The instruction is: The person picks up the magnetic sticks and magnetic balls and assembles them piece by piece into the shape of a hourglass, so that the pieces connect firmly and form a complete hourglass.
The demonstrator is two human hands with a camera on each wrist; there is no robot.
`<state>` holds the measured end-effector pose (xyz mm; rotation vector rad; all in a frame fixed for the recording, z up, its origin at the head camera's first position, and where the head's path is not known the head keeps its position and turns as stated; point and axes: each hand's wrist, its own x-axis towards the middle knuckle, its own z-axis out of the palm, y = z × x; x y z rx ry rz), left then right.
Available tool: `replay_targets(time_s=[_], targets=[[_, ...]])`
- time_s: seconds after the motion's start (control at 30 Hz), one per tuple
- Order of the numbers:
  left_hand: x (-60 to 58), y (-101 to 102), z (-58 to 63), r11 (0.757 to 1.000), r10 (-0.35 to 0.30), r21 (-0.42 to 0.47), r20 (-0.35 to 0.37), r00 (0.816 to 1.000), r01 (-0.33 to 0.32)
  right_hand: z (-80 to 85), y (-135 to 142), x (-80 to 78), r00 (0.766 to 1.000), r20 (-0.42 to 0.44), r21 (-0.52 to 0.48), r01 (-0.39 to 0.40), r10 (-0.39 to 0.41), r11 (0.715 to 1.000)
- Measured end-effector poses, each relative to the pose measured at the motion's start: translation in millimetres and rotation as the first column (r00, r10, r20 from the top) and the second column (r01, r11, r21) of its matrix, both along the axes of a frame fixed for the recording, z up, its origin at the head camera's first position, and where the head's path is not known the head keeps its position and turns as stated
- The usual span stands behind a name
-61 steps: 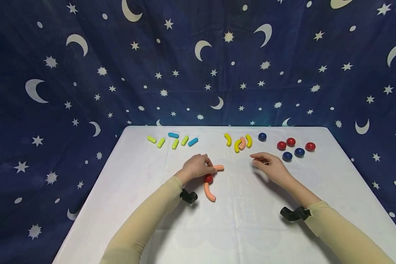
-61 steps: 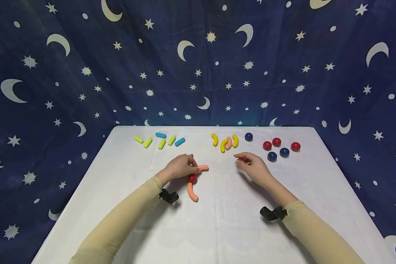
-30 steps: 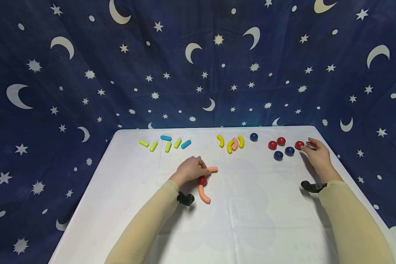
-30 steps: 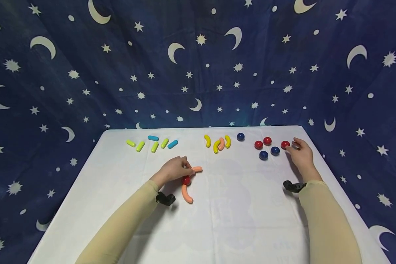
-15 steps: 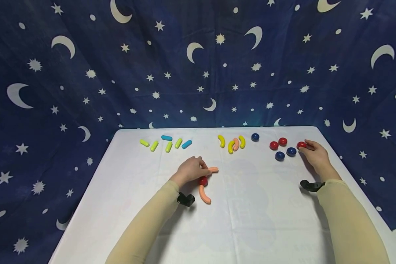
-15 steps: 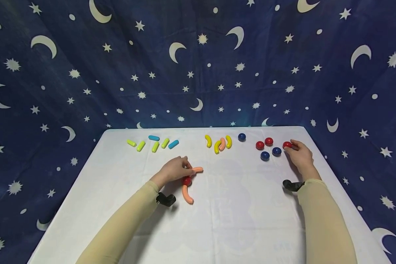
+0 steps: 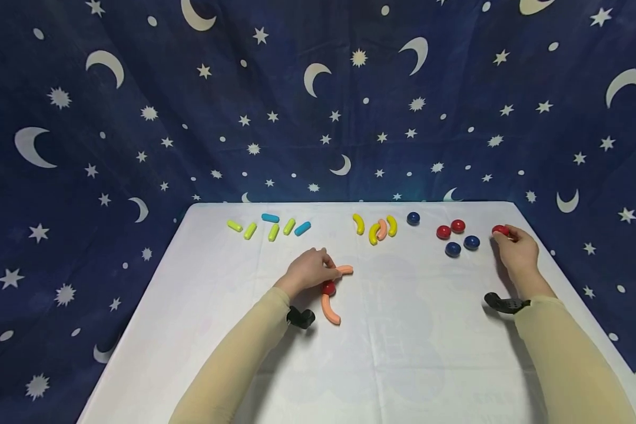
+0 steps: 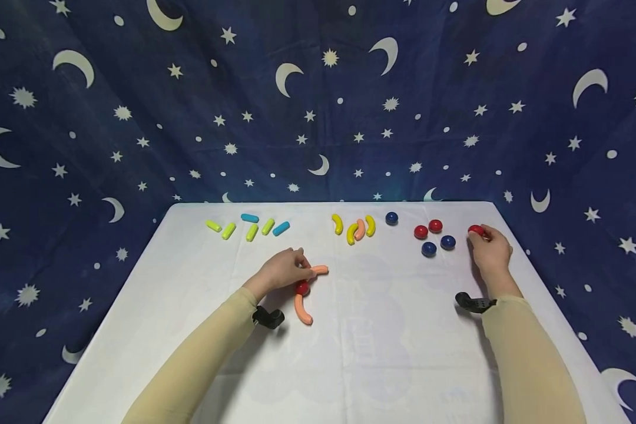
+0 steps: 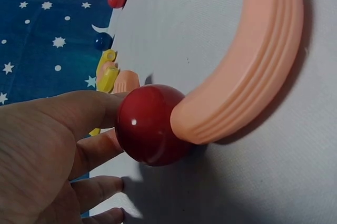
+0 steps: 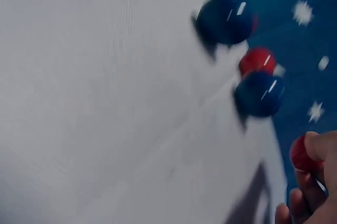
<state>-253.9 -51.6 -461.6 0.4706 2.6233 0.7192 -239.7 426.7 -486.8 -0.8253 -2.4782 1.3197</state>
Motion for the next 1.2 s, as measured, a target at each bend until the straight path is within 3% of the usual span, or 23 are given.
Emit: replay_targets(time_s=[0.13, 0.2, 0.27, 0.4, 0.53, 0.73, 1.2], targets=[[-2.0, 3, 1.8, 1.000, -0.005, 0.001, 0.005, 1.000, 0.005, 18.0, -21, 15.3, 0.990, -0.140, -0.013, -0.020, 0.018, 1.000], [-2.9, 5, 3.3, 1.000, -0.008, 0.000, 0.007, 1.000, 0.008, 26.7, -41, 24.3, 0.976, -0.199, 0.000, -0.085, 0.083, 0.996], [-4.0, 7, 4.9, 1.000, -0.009, -0.004, 0.002, 1.000, 0.009, 32.1, -66, 33.4, 0.954, -0.224, 0.032, -0.197, 0.199, 0.980], [-6.4, 10, 7.7, 1.000, -0.019, -0.011, -0.007, 1.000, 0.019, 26.8, -118, 42.2, 0.873, -0.193, 0.080, -0.441, 0.448, 0.894], [-8.3, 10, 7.9, 1.000, -0.014, -0.019, -0.003, 1.000, 0.014, 11.1, -168, 39.5, 0.804, -0.064, 0.053, -0.588, 0.591, 0.807], [-7.5, 7, 6.5, 1.000, -0.005, -0.019, -0.009, 1.000, 0.005, -4.9, -217, 32.3, 0.738, 0.014, 0.032, -0.674, 0.674, 0.738], [-2.1, -2, 4.0, 0.999, 0.008, -0.036, -0.014, 1.000, -0.009, -10.9, -243, 24.0, 0.692, -0.015, 0.082, -0.719, 0.722, 0.690]])
